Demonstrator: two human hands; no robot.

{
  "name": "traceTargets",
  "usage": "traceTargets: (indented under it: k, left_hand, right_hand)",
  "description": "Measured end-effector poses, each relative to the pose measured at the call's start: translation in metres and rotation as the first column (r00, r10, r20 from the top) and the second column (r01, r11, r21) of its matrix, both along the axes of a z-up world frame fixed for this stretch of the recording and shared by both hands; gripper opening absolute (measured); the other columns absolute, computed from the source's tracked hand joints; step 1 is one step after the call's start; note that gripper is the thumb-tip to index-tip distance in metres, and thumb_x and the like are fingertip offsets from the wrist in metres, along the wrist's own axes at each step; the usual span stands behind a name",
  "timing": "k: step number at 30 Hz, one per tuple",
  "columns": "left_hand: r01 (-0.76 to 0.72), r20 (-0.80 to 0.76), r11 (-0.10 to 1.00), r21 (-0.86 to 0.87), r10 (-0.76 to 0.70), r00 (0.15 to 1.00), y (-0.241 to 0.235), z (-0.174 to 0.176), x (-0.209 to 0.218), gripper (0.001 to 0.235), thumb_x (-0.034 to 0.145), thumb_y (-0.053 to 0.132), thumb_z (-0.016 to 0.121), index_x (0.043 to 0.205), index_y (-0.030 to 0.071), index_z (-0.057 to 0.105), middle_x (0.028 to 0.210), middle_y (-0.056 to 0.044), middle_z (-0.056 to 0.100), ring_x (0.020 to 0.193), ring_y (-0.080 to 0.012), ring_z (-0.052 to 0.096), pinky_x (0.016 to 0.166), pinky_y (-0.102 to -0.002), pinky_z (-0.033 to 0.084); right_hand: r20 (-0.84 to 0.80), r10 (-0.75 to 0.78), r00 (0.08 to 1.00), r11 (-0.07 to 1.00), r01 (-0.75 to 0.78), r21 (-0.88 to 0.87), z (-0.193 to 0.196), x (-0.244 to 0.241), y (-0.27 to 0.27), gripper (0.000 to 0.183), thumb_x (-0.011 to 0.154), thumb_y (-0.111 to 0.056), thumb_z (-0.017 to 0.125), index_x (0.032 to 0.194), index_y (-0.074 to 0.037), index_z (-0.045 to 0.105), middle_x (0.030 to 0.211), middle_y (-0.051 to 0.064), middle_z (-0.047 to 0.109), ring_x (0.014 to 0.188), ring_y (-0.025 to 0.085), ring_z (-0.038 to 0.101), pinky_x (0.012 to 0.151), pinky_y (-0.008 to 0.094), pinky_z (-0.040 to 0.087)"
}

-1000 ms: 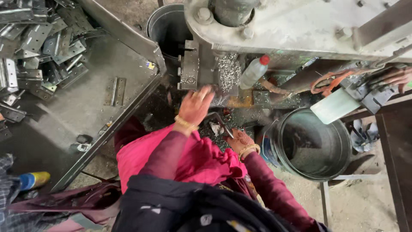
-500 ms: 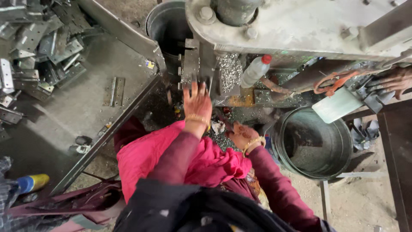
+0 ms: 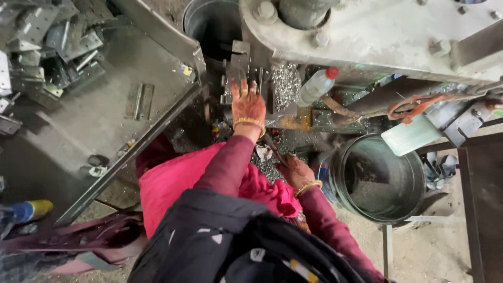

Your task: The person takes metal hinges from a bin, places them individually into a machine press, activates the press, and then uses a small metal tool to remove the finished hinge before repeating the process.

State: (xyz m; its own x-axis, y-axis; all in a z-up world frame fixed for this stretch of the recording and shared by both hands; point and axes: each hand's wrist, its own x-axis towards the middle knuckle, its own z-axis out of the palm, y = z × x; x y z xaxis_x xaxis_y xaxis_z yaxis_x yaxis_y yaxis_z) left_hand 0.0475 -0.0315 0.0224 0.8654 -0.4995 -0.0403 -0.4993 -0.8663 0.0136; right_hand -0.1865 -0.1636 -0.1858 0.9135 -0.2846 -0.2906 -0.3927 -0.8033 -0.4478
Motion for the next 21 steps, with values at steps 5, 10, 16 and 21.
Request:
traceTargets:
  k: [5, 10, 16, 21]
  left_hand:
    - [-0.009, 0.22, 0.996, -0.091, 0.029, 0.975, 0.001, -0.001, 0.009, 0.044, 0.099, 0.021, 0.042, 0.132, 0.008, 0.069, 0.156, -0.006, 0.048, 0.149, -0.0282, 0.032, 0.127, -0.055, 0.001]
    - [0.087, -0.033, 0.976, 0.198, -0.082, 0.996, -0.004, 0.015, 0.017, 0.035, 0.093, 0.021, 0.048, 0.112, 0.017, 0.077, 0.166, -0.005, 0.036, 0.157, -0.0282, 0.022, 0.125, -0.053, -0.003]
    - [0.004, 0.134, 1.0, 0.027, -0.008, 0.991, -0.012, -0.011, 0.011, 0.049, 0.105, 0.025, 0.033, 0.145, 0.01, 0.058, 0.163, -0.009, 0.04, 0.153, -0.0305, 0.025, 0.124, -0.055, -0.004]
    - [-0.039, 0.143, 0.994, 0.104, 0.024, 0.989, -0.002, -0.027, 0.016, 0.053, 0.105, 0.024, 0.027, 0.15, 0.009, 0.049, 0.165, -0.003, 0.033, 0.156, -0.0275, 0.018, 0.125, -0.055, -0.006]
  right_hand:
    - [0.018, -0.089, 0.996, 0.987, 0.085, 0.133, 0.018, 0.015, 0.002, 0.049, 0.09, -0.052, 0.067, 0.102, -0.004, 0.064, 0.092, 0.025, 0.07, 0.087, 0.044, 0.068, 0.074, 0.053, 0.052]
    - [-0.006, 0.009, 1.0, 1.0, -0.009, 0.017, 0.05, 0.018, 0.002, 0.048, 0.09, -0.052, 0.065, 0.101, -0.005, 0.064, 0.091, 0.023, 0.069, 0.086, 0.044, 0.068, 0.072, 0.054, 0.052]
    - [0.16, -0.029, 0.987, 0.995, 0.014, 0.095, 0.063, 0.017, 0.004, 0.047, 0.091, -0.052, 0.065, 0.099, -0.005, 0.067, 0.09, 0.025, 0.07, 0.086, 0.046, 0.067, 0.07, 0.055, 0.05]
    - [-0.002, -0.001, 1.0, 0.999, 0.002, 0.052, 0.051, 0.028, -0.005, 0.049, 0.092, -0.053, 0.063, 0.101, -0.005, 0.064, 0.088, 0.024, 0.07, 0.085, 0.043, 0.069, 0.071, 0.052, 0.053]
